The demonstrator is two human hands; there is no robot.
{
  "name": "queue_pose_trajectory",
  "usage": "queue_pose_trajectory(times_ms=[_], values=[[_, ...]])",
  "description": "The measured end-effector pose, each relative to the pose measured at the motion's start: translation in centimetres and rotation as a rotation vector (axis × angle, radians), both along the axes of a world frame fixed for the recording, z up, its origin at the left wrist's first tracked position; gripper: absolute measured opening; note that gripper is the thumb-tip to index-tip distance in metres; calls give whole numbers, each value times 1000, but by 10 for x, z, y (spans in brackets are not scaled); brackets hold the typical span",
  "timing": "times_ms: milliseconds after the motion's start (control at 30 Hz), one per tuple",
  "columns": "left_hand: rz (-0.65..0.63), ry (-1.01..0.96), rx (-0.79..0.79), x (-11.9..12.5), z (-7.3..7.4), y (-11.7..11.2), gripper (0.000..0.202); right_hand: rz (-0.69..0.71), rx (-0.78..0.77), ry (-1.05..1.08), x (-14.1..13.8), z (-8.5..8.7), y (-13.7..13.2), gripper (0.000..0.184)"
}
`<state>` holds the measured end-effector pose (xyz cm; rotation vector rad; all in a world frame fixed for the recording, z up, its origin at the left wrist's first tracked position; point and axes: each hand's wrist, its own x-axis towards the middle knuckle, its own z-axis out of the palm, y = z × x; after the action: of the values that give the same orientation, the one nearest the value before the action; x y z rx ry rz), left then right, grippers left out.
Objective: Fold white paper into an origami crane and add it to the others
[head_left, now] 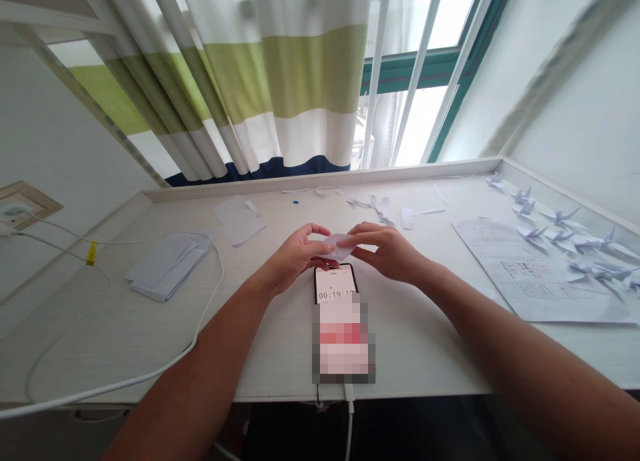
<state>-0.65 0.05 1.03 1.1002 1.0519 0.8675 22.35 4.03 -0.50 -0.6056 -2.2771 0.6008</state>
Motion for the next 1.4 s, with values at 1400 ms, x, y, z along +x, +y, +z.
queue_pose_trajectory(times_ms=[1400], values=[[28, 543, 635, -17, -49, 35, 14, -160, 23, -224, 7, -30, 31, 14]])
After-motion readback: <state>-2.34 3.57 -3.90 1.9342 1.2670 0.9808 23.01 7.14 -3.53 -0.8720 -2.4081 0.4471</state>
